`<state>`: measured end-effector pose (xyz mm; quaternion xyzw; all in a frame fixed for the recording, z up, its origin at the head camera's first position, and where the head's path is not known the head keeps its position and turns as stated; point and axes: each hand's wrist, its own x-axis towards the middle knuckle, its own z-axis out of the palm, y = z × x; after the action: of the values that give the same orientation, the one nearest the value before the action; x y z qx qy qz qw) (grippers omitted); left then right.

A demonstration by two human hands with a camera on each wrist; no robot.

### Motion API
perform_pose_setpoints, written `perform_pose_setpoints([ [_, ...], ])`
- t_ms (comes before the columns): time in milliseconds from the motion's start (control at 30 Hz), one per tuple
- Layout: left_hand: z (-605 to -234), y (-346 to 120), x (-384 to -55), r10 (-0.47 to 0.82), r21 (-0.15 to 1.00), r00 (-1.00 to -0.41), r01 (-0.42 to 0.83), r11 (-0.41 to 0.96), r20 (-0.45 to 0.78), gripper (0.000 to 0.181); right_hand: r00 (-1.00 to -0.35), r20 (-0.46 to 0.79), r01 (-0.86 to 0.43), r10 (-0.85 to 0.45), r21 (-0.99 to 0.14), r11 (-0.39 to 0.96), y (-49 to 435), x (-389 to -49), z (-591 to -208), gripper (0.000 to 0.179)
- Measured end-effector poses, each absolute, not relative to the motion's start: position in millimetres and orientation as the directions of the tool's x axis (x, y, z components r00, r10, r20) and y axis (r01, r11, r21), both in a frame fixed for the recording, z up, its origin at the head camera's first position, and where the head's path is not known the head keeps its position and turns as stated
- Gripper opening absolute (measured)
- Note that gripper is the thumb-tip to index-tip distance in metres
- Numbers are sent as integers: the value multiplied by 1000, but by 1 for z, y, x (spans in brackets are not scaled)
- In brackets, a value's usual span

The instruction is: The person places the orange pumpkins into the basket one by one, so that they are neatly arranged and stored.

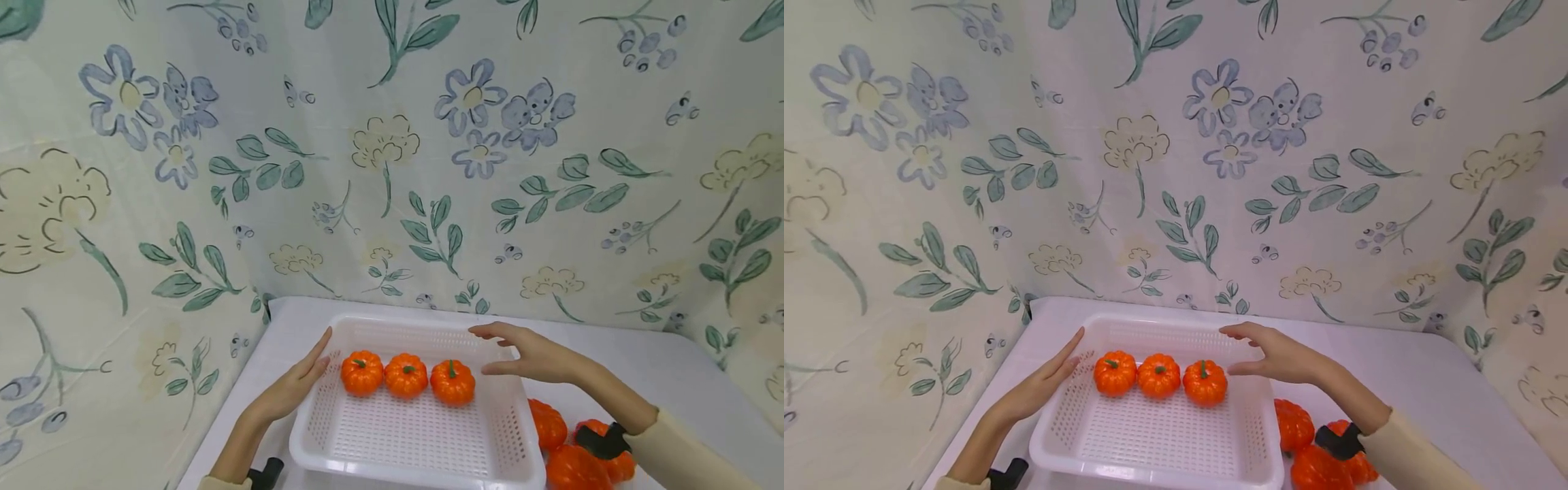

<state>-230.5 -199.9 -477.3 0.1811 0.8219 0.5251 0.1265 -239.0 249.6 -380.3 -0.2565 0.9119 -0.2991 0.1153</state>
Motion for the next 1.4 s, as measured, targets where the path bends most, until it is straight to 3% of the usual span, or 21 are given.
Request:
perform_pose_setpoints([
  [233,-475,-200,-231,437,899,-900,195,392,4,62,-892,17,-382,-452,-565,731,288,-220,-379,68],
  [533,-475,-202,-229,427,902,-904,177,394,-9,62,-936,-2,-294,-353,-546,784,328,-197,-394,69],
  [767,-477,-201,-229,411,901,-911,165,401,-16,62,-950,-126,-173,-287,-553,815,364,-178,-416,70],
  [900,-477,-200,-231,418,902,-908,162,400,-22,61,-949,-228,-40,-216,-593,804,389,-168,-431,71],
  [1167,-476,-199,-232,435,901,-900,179,395,-12,62,-881,-468,319,-64,-689,650,418,-144,-461,80],
  [1400,-477,-201,-232,421,898,-907,167,407,-22,63,-840,-537,418,-80,-733,537,429,-127,-484,82],
])
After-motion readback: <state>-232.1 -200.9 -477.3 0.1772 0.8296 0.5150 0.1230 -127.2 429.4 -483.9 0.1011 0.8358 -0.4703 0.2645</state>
